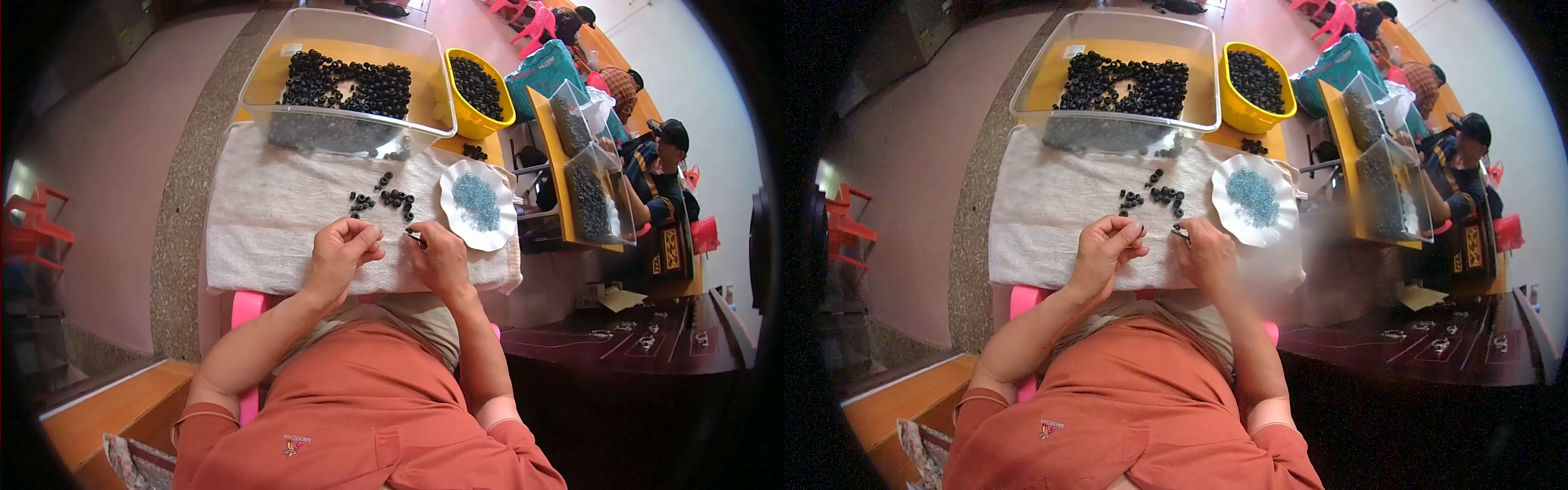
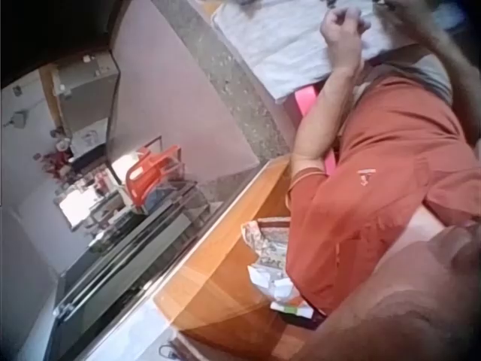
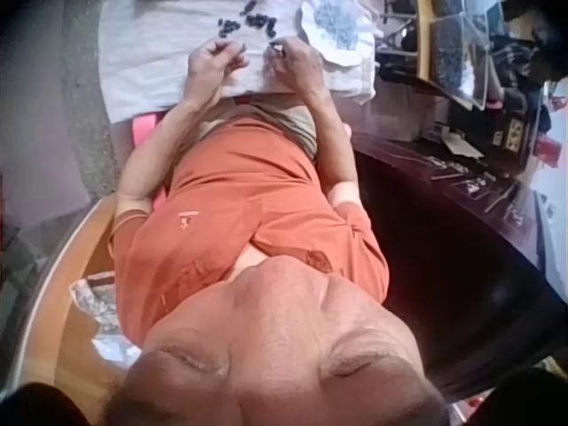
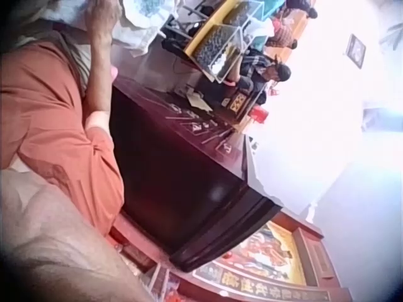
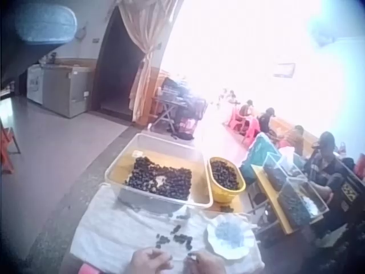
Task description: Inspecting small black industrial components for quality control and sorting them.
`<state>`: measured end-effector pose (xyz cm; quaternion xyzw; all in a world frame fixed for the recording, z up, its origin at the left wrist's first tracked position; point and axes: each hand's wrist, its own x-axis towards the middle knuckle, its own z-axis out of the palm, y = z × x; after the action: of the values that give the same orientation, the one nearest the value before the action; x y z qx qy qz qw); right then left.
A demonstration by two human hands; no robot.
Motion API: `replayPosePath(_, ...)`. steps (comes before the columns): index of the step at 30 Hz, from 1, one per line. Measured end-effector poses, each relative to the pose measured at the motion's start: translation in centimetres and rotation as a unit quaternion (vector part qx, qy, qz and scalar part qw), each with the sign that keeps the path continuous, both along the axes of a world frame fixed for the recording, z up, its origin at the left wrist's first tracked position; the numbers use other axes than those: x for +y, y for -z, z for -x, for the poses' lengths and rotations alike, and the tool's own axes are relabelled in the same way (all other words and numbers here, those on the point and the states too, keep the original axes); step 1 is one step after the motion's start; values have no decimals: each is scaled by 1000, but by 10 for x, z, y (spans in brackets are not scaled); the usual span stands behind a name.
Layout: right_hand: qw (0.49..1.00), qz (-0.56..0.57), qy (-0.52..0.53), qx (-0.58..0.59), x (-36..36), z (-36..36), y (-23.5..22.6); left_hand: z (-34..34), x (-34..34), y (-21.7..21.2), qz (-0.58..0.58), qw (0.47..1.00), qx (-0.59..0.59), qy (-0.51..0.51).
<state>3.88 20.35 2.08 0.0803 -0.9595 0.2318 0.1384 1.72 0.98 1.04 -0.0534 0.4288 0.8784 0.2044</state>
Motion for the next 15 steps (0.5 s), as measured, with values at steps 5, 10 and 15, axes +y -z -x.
replayPosePath(5, 1000, -10, -10, 1, -3, 3, -4, 4, -1, 5, 1, 1000, 1, -4)
replayPosePath(10, 998, 49, 24, -31, 2, -3, -14, 6, -3, 5, -1, 1000, 1, -4)
replayPosePath(15, 997, 70, 21, -35, 17, -14, -25, 5, -2, 4, 5, 1000, 3, -5)
